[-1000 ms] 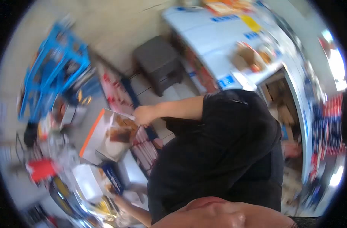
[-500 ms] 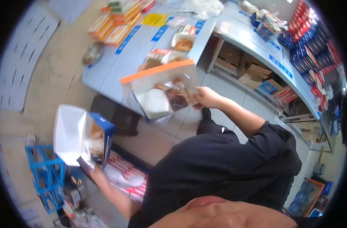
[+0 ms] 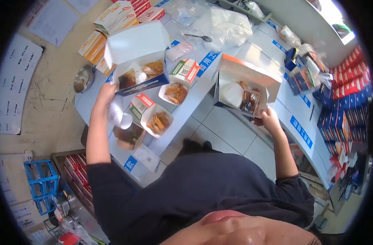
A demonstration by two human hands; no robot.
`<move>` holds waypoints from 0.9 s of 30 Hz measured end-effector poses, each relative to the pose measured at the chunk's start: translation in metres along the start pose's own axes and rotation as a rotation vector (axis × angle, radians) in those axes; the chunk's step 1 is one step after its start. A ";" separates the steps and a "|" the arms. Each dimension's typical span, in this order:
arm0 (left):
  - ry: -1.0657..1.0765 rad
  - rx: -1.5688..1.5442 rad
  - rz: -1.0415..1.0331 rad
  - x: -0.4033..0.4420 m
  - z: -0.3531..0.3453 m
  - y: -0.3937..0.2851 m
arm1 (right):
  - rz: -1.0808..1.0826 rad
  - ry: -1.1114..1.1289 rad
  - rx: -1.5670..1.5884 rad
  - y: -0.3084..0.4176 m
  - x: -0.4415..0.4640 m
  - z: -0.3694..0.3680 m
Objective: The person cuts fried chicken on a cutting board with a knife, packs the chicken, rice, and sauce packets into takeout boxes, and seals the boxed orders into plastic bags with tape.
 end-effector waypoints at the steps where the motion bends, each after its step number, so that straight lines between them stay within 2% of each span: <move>1: -0.001 0.020 0.022 0.023 -0.007 0.007 | 0.000 -0.002 -0.018 0.019 0.021 0.002; 3: -0.002 0.032 0.051 0.072 -0.020 0.024 | 0.064 0.011 -0.074 0.076 0.052 -0.007; 5: 0.043 0.268 0.026 0.116 -0.030 0.041 | 0.092 -0.014 -0.066 0.115 0.107 -0.022; 6: 0.036 0.260 0.039 0.134 -0.037 0.047 | 0.064 0.023 -0.050 0.133 0.132 -0.038; 8: 0.027 0.548 -0.027 0.167 -0.053 0.040 | 0.027 0.084 -0.066 0.175 0.179 -0.075; 11: 0.089 0.483 0.041 0.191 -0.079 0.070 | 0.000 0.146 -0.191 0.209 0.260 -0.137; 12: 0.064 0.366 0.172 0.190 -0.074 0.085 | -0.014 0.162 -0.246 0.210 0.281 -0.154; 13: 0.056 0.366 0.204 0.183 -0.065 0.088 | -0.017 0.187 -0.265 0.209 0.295 -0.167; 15: -0.068 0.303 0.003 0.166 -0.034 0.064 | 0.428 -0.452 -0.328 0.253 0.291 -0.139; 16: -0.076 0.313 0.029 0.151 -0.020 0.052 | 0.623 -0.590 -0.309 0.292 0.228 -0.136; 18: -0.308 -0.885 0.012 0.118 -0.023 0.027 | 0.931 -0.174 -0.394 0.318 0.191 -0.206; 19: -0.331 -0.877 0.045 0.107 -0.031 0.040 | 1.166 -0.111 -0.474 0.327 0.159 -0.241; 21: -0.292 -0.726 0.140 0.094 -0.056 0.078 | 1.249 -0.012 -0.462 0.330 0.144 -0.292; 23: -0.198 0.057 0.256 0.084 -0.067 0.107 | 1.344 -0.040 -1.052 0.298 0.170 -0.372; 24: -0.187 0.171 0.293 0.080 -0.079 0.125 | 1.355 -0.021 -1.038 0.305 0.170 -0.379; 25: -0.171 0.283 0.326 0.079 -0.087 0.137 | 1.241 0.062 -0.976 0.315 0.178 -0.378; 26: -0.195 0.328 0.291 0.085 -0.091 0.133 | 1.122 0.142 -0.924 0.318 0.185 -0.379; 27: -0.216 0.365 0.254 0.093 -0.099 0.128 | 1.120 0.152 -0.931 0.317 0.182 -0.381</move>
Point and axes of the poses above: each hand's wrist, its own x-axis towards the middle knuckle, its own z-axis out of the back of the hand, y = z × x, the point moved 10 cm from there along x, towards the middle knuckle, and after that the axes turned 14 degrees about -z, right-handed, at the moved point
